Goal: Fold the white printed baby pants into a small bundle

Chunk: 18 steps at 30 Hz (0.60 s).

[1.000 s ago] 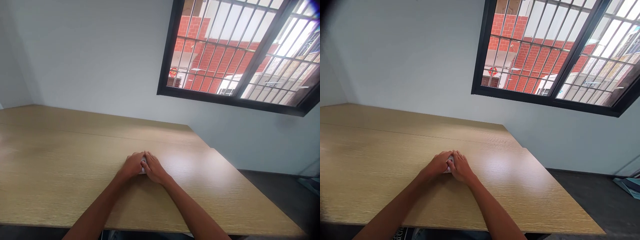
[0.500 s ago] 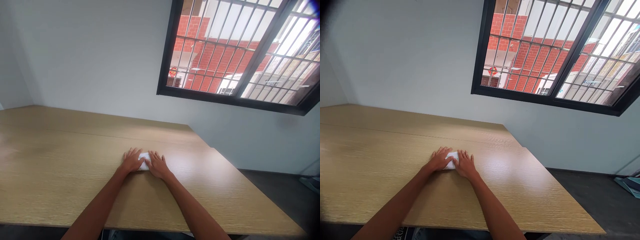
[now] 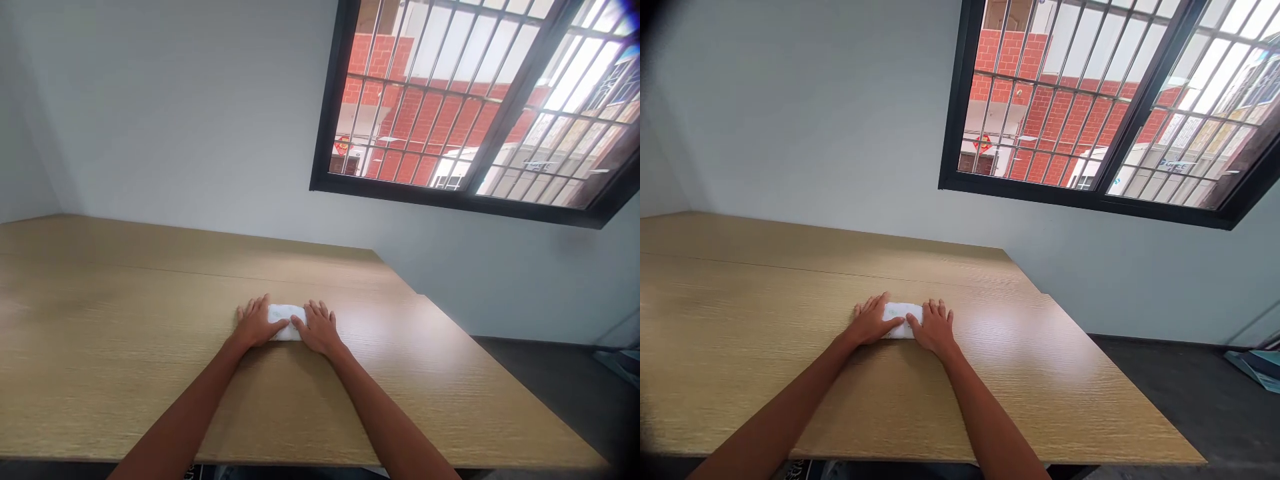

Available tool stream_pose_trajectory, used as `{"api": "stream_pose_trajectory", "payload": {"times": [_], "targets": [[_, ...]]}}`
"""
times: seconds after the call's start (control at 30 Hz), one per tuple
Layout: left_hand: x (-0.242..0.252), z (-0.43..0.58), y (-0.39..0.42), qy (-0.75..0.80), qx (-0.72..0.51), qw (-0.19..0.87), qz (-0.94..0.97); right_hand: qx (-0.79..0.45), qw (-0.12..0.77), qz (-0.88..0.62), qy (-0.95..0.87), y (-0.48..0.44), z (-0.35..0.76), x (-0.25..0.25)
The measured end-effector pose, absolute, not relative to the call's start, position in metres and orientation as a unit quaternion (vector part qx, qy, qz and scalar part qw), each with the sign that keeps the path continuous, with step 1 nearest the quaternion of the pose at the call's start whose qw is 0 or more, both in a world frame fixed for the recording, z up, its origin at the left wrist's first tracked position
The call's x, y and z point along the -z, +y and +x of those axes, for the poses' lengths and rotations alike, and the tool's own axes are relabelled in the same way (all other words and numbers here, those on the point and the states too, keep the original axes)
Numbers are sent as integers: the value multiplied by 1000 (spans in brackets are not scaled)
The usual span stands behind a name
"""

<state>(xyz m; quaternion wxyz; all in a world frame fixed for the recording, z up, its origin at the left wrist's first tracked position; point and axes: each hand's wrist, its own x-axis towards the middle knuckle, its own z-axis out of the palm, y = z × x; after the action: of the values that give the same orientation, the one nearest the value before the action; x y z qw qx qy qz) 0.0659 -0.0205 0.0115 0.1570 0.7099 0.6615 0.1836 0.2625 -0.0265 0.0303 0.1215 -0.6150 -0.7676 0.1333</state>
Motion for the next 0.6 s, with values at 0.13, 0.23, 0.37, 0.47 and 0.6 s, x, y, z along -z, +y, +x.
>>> {"api": "stream_pose_trajectory", "payload": {"times": [0.13, 0.23, 0.37, 0.47, 0.6], "targets": [[-16, 62, -20, 586, -217, 159, 764, -133, 201, -582, -777, -24, 263, -34], [-17, 59, -17, 539, -246, 167, 788, -137, 237, -542, -794, -21, 264, -34], [-19, 55, -15, 473, -275, 208, 811, -159, 242, -507, -812, -20, 267, -32], [-21, 52, -15, 468, -282, 238, 803, -174, 240, -497, -815, -20, 269, -32], [-24, 50, -15, 472, -310, 274, 779, -197, 226, -487, -820, -23, 270, -36]]}}
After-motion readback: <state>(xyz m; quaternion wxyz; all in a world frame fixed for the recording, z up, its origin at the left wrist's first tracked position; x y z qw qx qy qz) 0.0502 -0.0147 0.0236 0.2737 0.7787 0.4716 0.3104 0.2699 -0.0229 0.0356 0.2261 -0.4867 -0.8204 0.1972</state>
